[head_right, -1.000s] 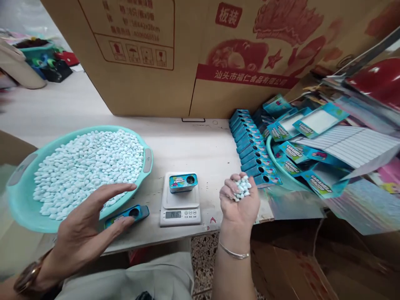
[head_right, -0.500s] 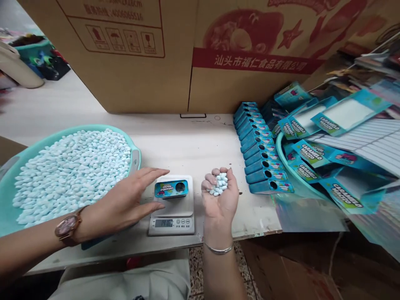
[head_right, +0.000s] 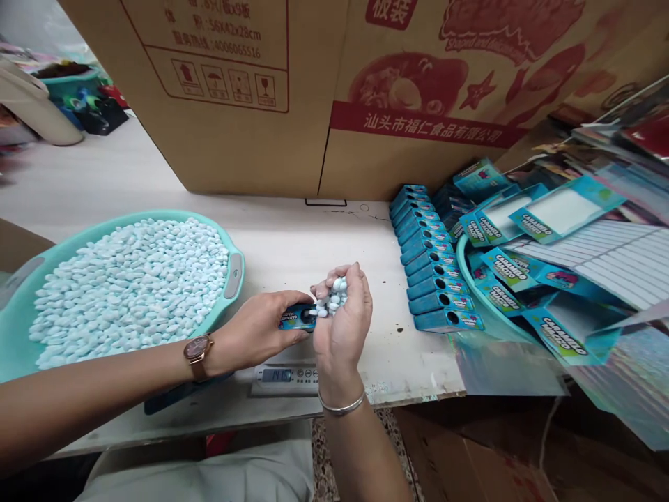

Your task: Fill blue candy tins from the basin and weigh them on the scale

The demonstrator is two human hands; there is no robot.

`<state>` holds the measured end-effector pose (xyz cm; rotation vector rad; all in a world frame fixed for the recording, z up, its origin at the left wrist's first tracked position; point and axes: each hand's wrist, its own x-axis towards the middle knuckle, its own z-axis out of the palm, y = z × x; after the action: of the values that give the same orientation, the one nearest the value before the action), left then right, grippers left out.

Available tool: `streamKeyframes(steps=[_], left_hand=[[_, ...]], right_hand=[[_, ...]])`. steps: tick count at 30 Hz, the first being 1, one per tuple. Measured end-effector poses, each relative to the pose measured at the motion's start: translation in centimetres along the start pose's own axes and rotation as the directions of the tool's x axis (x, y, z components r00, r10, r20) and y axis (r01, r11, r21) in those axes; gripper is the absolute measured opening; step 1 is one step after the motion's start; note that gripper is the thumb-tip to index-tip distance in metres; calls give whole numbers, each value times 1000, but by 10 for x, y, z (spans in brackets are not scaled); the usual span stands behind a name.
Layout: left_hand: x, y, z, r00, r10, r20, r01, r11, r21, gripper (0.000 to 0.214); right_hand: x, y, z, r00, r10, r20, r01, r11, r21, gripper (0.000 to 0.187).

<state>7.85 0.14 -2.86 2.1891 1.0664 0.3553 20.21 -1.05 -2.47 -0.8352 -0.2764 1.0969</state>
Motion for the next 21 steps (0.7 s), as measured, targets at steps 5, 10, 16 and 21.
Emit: streamKeyframes(steps=[5, 10, 16, 21], left_hand=[[0, -3, 2, 1000, 9, -13, -10, 1000, -9, 37], [1, -5, 4, 1000, 6, -5, -6, 1000, 19, 35], [-6, -7, -13, 999, 44, 26, -45, 997, 57, 63], [-27, -12, -42, 997, 63, -37, -60, 995, 76, 63]], right_hand=[[-3, 1, 1, 1000, -17, 2, 17, 999, -34, 21], [6, -2, -5, 996, 83, 33, -86, 993, 76, 17], [29, -17, -43, 945, 257, 205, -315, 882, 349, 14], [24, -32, -78, 961, 205, 184, -269, 845, 461, 9]])
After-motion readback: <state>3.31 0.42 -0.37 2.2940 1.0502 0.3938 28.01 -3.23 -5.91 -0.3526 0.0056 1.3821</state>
